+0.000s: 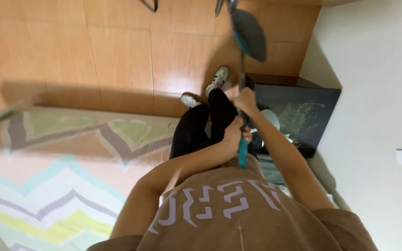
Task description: The person sweeps the tiled floor of a bedroom using a broom and a dustpan. They gather debris into the dustpan and then empty it into a small trash bin. The person moves around the room to clean different areas near the bed and furniture.
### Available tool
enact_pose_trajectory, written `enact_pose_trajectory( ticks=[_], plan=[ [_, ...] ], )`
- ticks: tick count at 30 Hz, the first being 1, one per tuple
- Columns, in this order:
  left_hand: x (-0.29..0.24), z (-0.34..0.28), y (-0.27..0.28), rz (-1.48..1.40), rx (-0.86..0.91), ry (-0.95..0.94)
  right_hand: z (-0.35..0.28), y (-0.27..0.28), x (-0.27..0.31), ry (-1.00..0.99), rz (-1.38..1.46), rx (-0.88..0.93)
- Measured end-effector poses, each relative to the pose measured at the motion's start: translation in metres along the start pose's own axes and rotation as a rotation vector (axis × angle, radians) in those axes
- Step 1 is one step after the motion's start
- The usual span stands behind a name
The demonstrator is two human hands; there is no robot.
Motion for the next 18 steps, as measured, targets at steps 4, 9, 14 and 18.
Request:
enact_pose_trajectory(
  ticks=[4, 9, 14, 18],
  plan=[
    [-0.027, -0.054, 0.076, -0.051, -0.047, -0.11, -0.026, -0.095, 0.048, -0.332, 0.129, 0.176],
    [-0.023, -0.095, 0.113, -0.19, -0.04, -0.195, -0.062, -0.133, 0.121, -0.325, 0.097, 0.245],
    [-0.009, -0.104, 0.092, -0.31, -0.011, -0.25, -0.083, -0.133, 0.133, -0.229, 0.231, 0.353],
    [0.01, -0.185, 0.04, -0.096, 0.02, -0.223, -0.128, -0.057, 0.162, -0.302, 0.43, 0.239]
  ],
)
Point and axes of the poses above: each hand's wrist, its own z-axis towards the middle knuckle, its own y-axis out of the back of the hand, x = y × z, the point moved 10 cm from there along z, towards the middle knuckle, and after that the axes turned 14 degrees about z, right-handed, at the moved point
